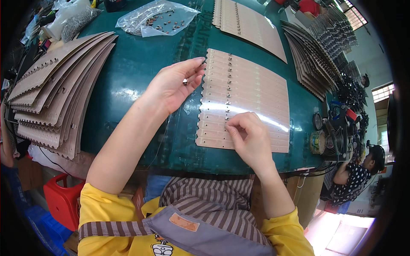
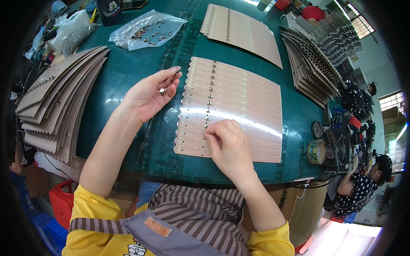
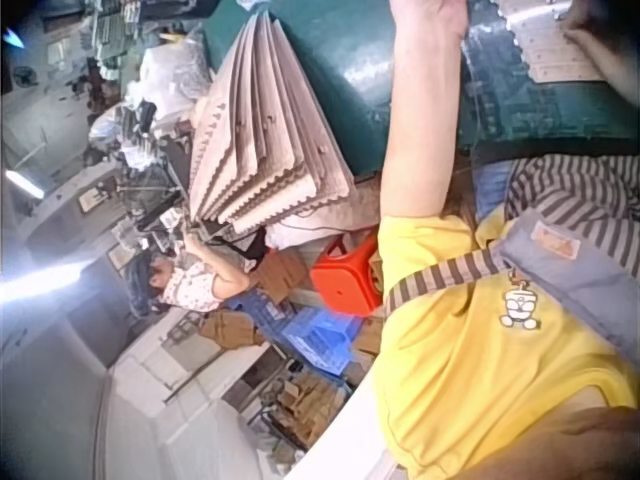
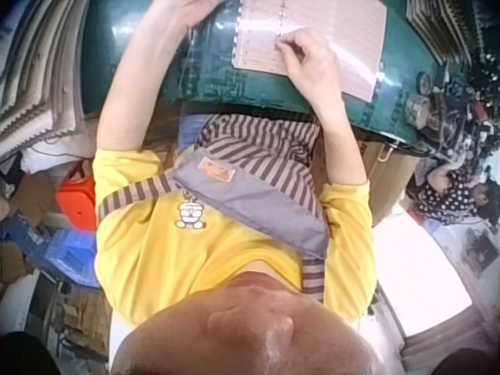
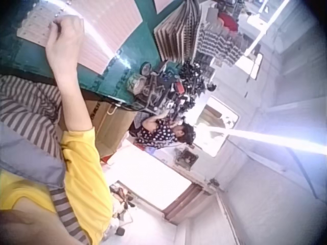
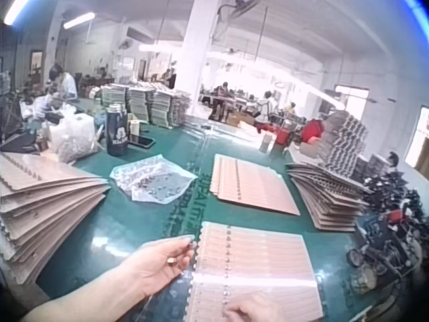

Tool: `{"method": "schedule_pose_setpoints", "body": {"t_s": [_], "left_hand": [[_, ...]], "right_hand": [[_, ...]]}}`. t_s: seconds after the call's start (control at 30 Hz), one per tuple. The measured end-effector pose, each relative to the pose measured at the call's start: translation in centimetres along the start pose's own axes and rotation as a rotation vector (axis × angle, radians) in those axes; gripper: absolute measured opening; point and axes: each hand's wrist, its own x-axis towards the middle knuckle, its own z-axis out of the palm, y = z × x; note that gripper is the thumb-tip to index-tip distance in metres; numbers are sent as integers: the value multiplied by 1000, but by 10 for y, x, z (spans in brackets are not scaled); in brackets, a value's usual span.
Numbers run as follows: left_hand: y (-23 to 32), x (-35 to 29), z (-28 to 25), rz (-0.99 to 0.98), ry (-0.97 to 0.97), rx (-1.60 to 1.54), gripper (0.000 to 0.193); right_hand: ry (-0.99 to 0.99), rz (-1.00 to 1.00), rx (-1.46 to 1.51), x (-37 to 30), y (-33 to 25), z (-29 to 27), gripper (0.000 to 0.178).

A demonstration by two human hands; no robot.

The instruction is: The person inserts metal connectors into the holes of circuit board panels by hand, solders components onto the LED strips using a soldering iron, and attaches connectors to another panel.

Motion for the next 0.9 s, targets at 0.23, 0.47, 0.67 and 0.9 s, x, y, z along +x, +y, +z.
{"method": "schedule_pose_setpoints", "body": {"t_s": [0.23, 0.47, 0.67, 0.9], "left_hand": [[-10, -4, 5, -67, -104, 77, 21], [-22, -15, 12, -217, -239, 255, 24], [-34, -19, 14, -310, -368, 222, 20], [-30, -23, 20, -317, -353, 304, 20]], "right_hand": [[77, -142, -90, -5, 4, 1, 11], [171, -7, 75, 3, -10, -12, 12], [358, 50, 406, 8, -9, 4, 13], [328, 87, 474, 4, -5, -1, 12]]}}
